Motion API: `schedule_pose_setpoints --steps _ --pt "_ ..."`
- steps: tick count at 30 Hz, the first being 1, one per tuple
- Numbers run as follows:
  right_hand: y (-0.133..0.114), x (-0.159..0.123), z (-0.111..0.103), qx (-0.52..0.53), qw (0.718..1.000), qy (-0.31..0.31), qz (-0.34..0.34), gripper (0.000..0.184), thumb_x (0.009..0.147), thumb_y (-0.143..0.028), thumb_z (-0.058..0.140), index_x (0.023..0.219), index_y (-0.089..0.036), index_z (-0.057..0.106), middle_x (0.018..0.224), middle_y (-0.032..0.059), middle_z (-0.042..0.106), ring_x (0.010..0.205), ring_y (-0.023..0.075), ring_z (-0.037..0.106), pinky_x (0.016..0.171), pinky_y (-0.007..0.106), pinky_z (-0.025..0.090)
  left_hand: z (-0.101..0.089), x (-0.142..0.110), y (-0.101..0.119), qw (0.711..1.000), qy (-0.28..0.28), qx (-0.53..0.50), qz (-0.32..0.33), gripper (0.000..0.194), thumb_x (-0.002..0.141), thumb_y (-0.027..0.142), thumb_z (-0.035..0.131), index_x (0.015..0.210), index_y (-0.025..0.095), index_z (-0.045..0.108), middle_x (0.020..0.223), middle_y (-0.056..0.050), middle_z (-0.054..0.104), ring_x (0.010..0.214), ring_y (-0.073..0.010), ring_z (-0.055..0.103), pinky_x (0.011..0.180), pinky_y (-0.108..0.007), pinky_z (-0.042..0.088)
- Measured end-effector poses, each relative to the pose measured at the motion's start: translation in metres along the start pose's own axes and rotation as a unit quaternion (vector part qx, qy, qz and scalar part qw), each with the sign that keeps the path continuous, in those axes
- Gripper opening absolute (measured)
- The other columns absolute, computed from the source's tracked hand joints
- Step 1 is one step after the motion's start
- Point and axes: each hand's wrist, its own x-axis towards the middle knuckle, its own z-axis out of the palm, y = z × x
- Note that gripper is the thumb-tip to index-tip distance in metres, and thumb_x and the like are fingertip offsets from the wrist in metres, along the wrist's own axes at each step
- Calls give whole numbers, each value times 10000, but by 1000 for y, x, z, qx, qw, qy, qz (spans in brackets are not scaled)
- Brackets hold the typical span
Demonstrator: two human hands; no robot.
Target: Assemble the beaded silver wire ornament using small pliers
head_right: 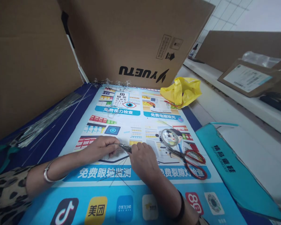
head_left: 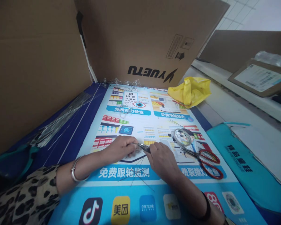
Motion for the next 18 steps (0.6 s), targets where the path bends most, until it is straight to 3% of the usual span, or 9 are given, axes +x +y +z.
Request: schedule_pose_setpoints --steps 18 --pt "-7 1 -3 -1 998 -57 37 128 854 -285 488 781 -181 477 735 52 584 677 169 538 561 263 285 0 1 0 1000 -2 -12 -12 183 798 244 466 669 146 550 543 31 544 492 -76 509 519 -196 398"
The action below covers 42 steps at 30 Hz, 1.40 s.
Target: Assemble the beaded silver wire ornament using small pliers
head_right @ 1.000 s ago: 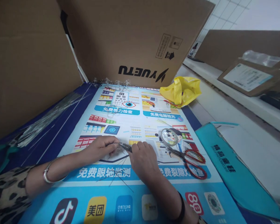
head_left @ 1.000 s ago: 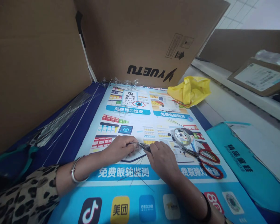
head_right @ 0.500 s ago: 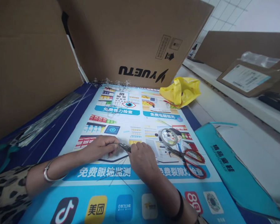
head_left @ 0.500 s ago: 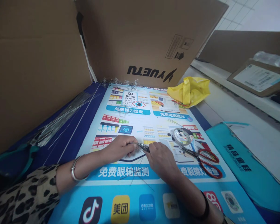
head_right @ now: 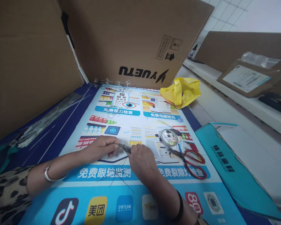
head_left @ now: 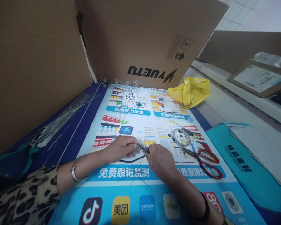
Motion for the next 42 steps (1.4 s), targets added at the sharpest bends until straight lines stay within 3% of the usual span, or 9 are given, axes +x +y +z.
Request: schedule_pose_setpoints --steps 6,14,18,25,30,37,42 --pt "-2 3 -8 23 997 -65 28 159 877 -309 441 809 -179 504 766 59 609 681 178 565 539 263 280 -2 4 -5 1000 -4 -4 -22 166 791 241 470 681 148 553 584 24 564 493 -72 508 517 -193 402" --pt "20 4 -20 130 985 -113 28 224 884 -369 403 817 -194 525 789 34 617 711 168 559 540 251 268 -17 23 -3 994 -84 26 -64 123 782 258 486 777 160 559 597 17 580 533 -95 538 536 -203 401" --pt "36 -2 -22 149 980 -127 19 183 859 -358 456 821 -196 532 793 32 609 737 164 550 565 246 290 -26 33 -2 989 -80 118 -41 91 759 225 501 794 168 562 624 26 541 535 -95 483 486 -192 349" --pt "51 3 -11 147 984 -99 3 192 855 -342 463 924 -179 536 900 73 608 817 199 551 642 276 361 -35 50 -6 962 -38 269 39 123 761 176 515 863 175 584 798 -12 580 700 -135 525 600 -224 371" --pt "57 10 -5 138 988 -61 -37 197 859 -336 468 930 -178 563 873 78 594 832 201 546 689 297 383 -37 39 -4 939 41 330 94 133 824 162 460 879 183 579 897 -26 572 840 -155 522 734 -266 386" --pt "56 19 -5 68 993 -18 -91 169 858 -304 487 857 -182 605 816 73 584 794 202 510 680 313 342 -20 10 -4 919 -20 389 53 154 873 245 448 858 192 592 869 -32 576 842 -175 514 729 -283 381" --pt "51 22 -5 33 996 -25 -83 120 842 -243 501 820 -183 602 789 73 578 764 202 492 651 312 309 -10 3 -4 910 -28 413 26 210 873 357 468 857 182 582 878 -38 576 872 -199 507 742 -305 378"
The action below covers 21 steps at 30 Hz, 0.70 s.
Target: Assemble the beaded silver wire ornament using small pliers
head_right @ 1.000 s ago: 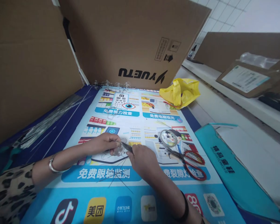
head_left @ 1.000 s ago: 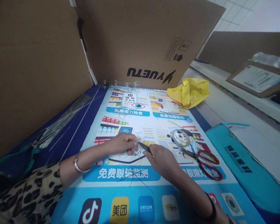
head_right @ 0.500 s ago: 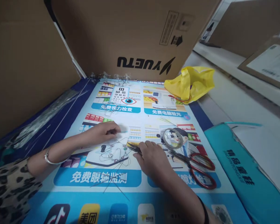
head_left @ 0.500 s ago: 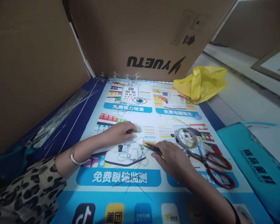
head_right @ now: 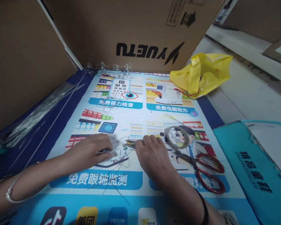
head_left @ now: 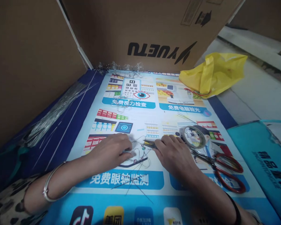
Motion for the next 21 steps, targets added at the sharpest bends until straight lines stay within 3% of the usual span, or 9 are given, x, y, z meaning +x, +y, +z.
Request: schedule_pose_setpoints --steps 8,15,21 --pt "2 -6 3 10 1000 3 1 118 843 -262 501 813 -189 588 784 64 572 746 192 476 642 305 282 0 11 10 999 9 39 -10 229 870 357 461 829 175 594 863 -52 563 868 -207 508 754 -331 389" --pt "0 -5 3 -15 1000 -8 3 140 857 -276 472 835 -197 586 802 64 572 773 204 474 656 315 268 5 18 22 993 -15 114 -9 216 858 216 427 757 141 602 825 -78 582 842 -222 522 731 -352 388" --pt "-2 -6 4 -27 1000 -3 7 141 854 -276 468 838 -199 586 805 61 574 773 207 473 660 317 269 5 15 15 999 -5 37 3 145 818 189 454 765 149 583 813 -54 575 800 -182 518 686 -290 388"
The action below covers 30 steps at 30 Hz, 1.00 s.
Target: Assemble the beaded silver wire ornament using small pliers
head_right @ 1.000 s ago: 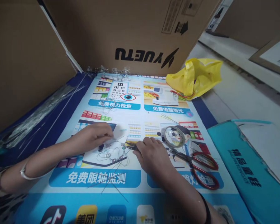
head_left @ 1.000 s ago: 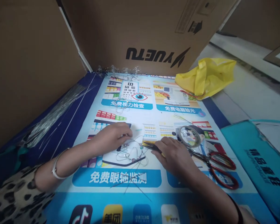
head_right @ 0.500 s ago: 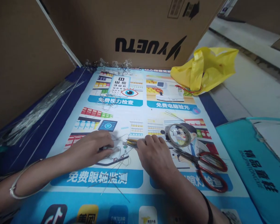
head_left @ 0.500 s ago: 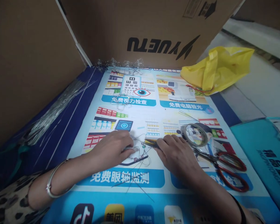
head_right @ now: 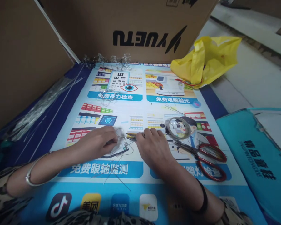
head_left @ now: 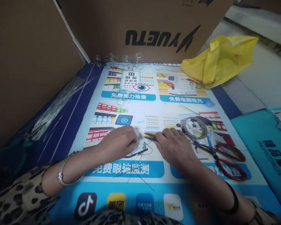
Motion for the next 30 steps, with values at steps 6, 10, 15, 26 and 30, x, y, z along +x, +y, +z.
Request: schedule_pose_setpoints --steps 6,10,15,26,30 --pt "4 -1 4 51 998 31 -2 140 834 -299 505 829 -187 590 794 62 574 785 205 487 671 310 312 -10 -2 -15 992 -2 -123 -27 74 775 162 478 760 171 549 701 14 547 612 -100 469 560 -217 338" --pt "6 -4 8 163 981 107 2 171 834 -306 495 854 -160 582 820 78 575 799 198 505 692 308 373 -11 -3 -23 983 32 -182 -13 72 775 135 481 770 177 539 697 28 544 611 -83 477 573 -206 353" --pt "-3 -7 7 290 937 193 -25 131 805 -234 519 916 -180 563 853 75 589 817 187 524 708 313 426 -7 -3 -25 973 47 -227 0 84 816 176 487 863 183 557 726 23 573 643 -87 518 600 -208 394" --pt "-12 -3 16 243 954 79 -157 184 810 -242 519 964 -187 602 835 55 584 824 189 483 737 335 354 -5 0 -28 976 53 -195 84 190 814 85 454 857 172 617 854 -18 607 814 -108 570 733 -235 430" --pt "-12 -2 18 227 963 39 -141 165 801 -242 535 940 -189 607 842 54 582 850 191 476 757 328 335 -16 -4 -35 973 42 -206 92 175 813 82 452 836 166 603 871 -28 597 833 -112 562 753 -234 433"
